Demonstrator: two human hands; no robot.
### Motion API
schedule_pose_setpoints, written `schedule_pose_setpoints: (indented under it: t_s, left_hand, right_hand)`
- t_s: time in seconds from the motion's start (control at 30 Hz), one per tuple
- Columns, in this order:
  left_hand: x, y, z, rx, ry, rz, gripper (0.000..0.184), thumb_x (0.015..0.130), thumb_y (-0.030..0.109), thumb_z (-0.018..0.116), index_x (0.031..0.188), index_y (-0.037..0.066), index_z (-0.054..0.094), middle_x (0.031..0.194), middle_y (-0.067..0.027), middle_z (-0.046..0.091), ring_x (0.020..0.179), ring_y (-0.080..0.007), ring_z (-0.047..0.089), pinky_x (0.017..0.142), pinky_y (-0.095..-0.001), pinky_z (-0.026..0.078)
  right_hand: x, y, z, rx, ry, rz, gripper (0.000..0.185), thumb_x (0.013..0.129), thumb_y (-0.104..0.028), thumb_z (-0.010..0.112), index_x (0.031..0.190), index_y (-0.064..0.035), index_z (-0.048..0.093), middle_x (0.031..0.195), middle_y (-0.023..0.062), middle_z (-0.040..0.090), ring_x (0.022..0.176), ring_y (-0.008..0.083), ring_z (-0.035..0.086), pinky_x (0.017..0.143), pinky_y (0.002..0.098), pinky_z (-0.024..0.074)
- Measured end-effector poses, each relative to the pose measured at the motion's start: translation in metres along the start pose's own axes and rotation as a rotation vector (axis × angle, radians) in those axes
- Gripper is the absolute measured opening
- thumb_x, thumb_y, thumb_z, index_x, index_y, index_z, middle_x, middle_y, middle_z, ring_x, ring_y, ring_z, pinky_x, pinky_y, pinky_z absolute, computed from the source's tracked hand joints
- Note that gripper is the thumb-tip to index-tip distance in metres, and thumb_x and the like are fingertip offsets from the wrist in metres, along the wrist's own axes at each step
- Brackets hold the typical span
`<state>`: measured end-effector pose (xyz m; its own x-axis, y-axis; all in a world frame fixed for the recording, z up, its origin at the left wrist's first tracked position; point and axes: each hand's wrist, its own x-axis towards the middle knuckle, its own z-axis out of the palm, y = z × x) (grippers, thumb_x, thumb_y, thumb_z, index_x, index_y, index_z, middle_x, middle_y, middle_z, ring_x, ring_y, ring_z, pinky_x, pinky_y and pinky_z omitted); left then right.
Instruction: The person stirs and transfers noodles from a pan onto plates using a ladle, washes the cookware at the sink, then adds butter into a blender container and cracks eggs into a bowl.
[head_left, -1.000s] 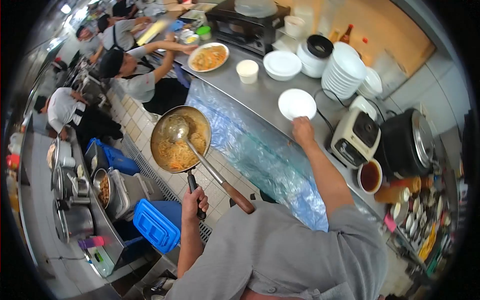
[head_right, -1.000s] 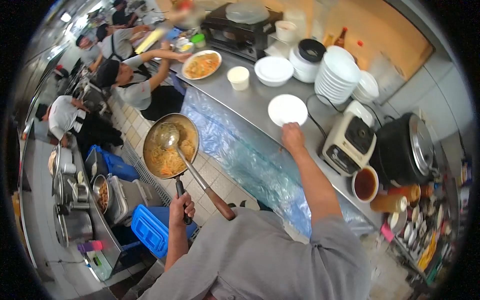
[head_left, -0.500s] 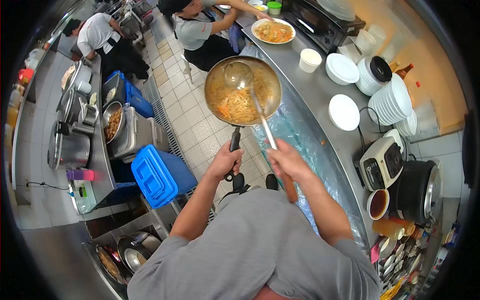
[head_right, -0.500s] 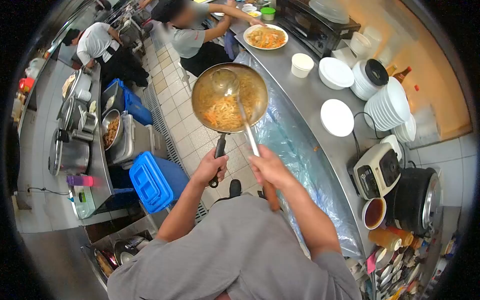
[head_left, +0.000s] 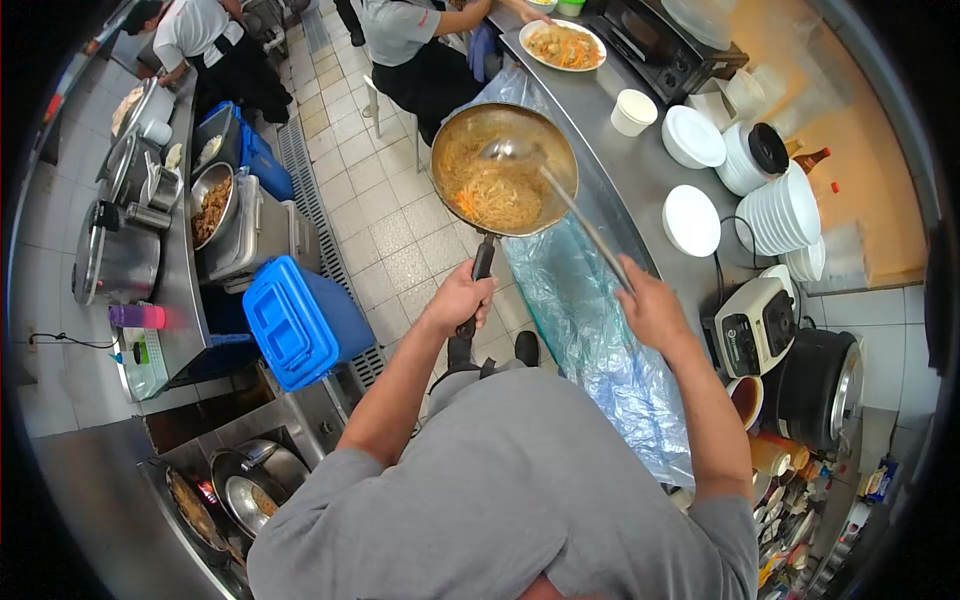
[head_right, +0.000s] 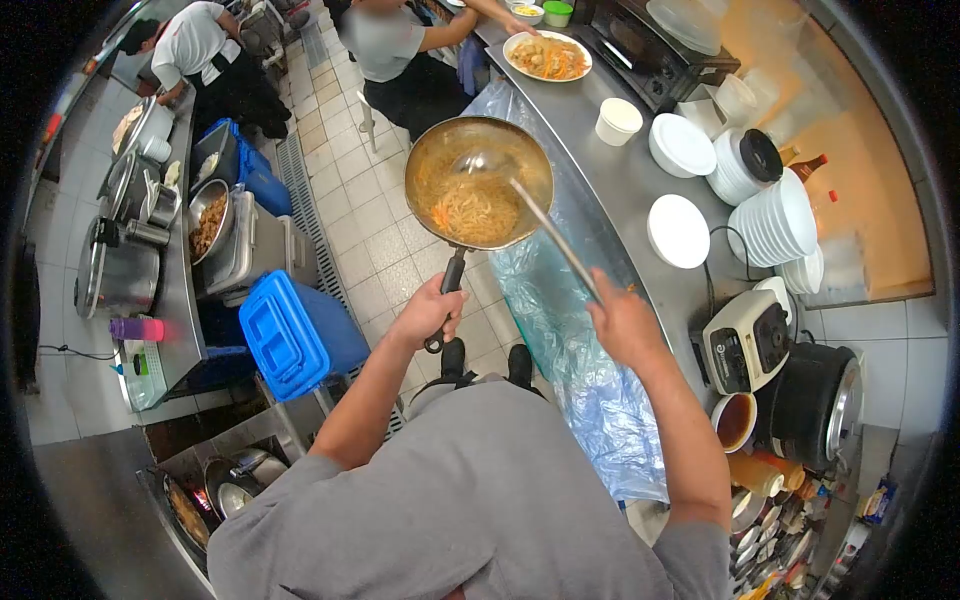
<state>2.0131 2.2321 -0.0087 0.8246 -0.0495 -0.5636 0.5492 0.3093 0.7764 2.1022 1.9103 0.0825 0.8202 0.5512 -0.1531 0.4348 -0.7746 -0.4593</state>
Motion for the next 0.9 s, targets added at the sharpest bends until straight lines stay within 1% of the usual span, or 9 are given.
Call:
schedule_pose_setpoints:
  t_s: [0.07,0.13,0.2,0.23,0.3,0.4,0.53,0.7,0.9]
  left_hand:
    - [-0.005,0.005,0.007,0.061,0.066,0.036,0.021,0.097,0.011,0.062,0.107,0.004,0.044,0.068,-0.0031,0.051,0.048,-0.0128,0.051,0.04,-0.0325,0.045]
    - [0.006,-0.006,0.02,0.109,0.139,0.079,0.022,0.098,0.013,0.062,0.107,0.004,0.044,0.067,-0.0034,0.051,0.047,-0.0136,0.05,0.04,-0.0324,0.045]
    - [0.024,-0.031,0.028,0.148,0.22,0.117,0.023,0.099,0.014,0.062,0.106,0.003,0.044,0.067,-0.0038,0.05,0.045,-0.0144,0.05,0.04,-0.0324,0.045]
    - [0.035,-0.045,0.027,0.232,0.277,0.107,0.024,0.098,0.013,0.062,0.108,0.0,0.044,0.07,-0.0074,0.054,0.048,-0.0179,0.055,0.041,-0.0349,0.048]
    - [0.035,-0.055,0.02,0.382,0.331,0.087,0.026,0.098,0.011,0.062,0.111,-0.004,0.045,0.076,-0.0126,0.059,0.051,-0.024,0.061,0.045,-0.0404,0.052]
    - [0.022,-0.064,0.007,0.529,0.298,-0.041,0.024,0.098,0.011,0.061,0.111,-0.004,0.046,0.073,-0.012,0.058,0.05,-0.023,0.06,0.044,-0.0399,0.05]
    - [0.017,-0.068,-0.002,0.44,0.179,-0.064,0.024,0.099,0.012,0.062,0.108,-0.002,0.044,0.067,-0.0052,0.052,0.047,-0.0185,0.056,0.04,-0.0357,0.046]
    - [0.013,-0.06,0.001,0.167,-0.078,-0.184,0.022,0.098,0.011,0.063,0.102,0.007,0.042,0.067,-0.0001,0.049,0.047,-0.0113,0.048,0.04,-0.0306,0.042]
    - [0.001,-0.03,0.04,-0.115,-0.223,-0.256,0.019,0.099,0.012,0.062,0.101,0.01,0.043,0.07,0.0007,0.046,0.047,-0.0079,0.043,0.038,-0.0266,0.036]
  right_hand:
    - [0.013,0.014,0.029,-0.068,0.02,0.08,0.043,0.099,-0.016,0.059,0.139,-0.0043,0.05,0.101,0.0246,0.07,0.087,0.0465,0.068,0.081,0.0529,0.0543]
    - [0.007,0.019,0.062,0.451,-0.111,0.211,0.038,0.102,-0.02,0.059,0.136,-0.0055,0.052,0.083,0.0128,0.065,0.065,0.0312,0.064,0.063,0.0441,0.0537]
    - [-0.005,-0.026,0.073,1.26,-0.395,0.612,0.037,0.104,-0.024,0.058,0.137,-0.008,0.051,0.074,0.001,0.05,0.055,0.0133,0.049,0.05,0.0309,0.0437]
    - [-0.007,-0.047,0.073,1.257,-0.406,0.608,0.037,0.104,-0.024,0.058,0.137,-0.008,0.051,0.074,0.001,0.05,0.055,0.0133,0.049,0.05,0.0309,0.0437]
    - [-0.009,-0.074,0.071,1.767,-0.536,0.827,0.034,0.107,-0.027,0.055,0.136,-0.0102,0.054,0.069,-0.0053,0.045,0.049,0.0033,0.038,0.044,0.0234,0.0324]
    - [-0.009,-0.046,0.086,1.968,-0.688,0.747,0.039,0.106,-0.026,0.054,0.14,-0.0075,0.049,0.072,-0.0058,0.044,0.051,0.0023,0.037,0.044,0.0225,0.0308]
    - [-0.022,-0.022,0.099,2.156,-0.731,0.733,0.04,0.108,-0.027,0.052,0.141,-0.0053,0.049,0.072,-0.0071,0.044,0.05,-0.0004,0.037,0.042,0.0188,0.0319]
    - [-0.056,-0.008,0.089,2.265,-0.668,0.654,0.04,0.108,-0.027,0.051,0.142,-0.0054,0.05,0.072,-0.0076,0.043,0.049,-0.0007,0.037,0.04,0.0185,0.0319]
    - [-0.099,0.004,0.031,2.22,-0.443,0.609,0.038,0.108,-0.028,0.052,0.14,-0.0063,0.052,0.072,-0.0079,0.043,0.048,0.0003,0.038,0.039,0.0202,0.0316]
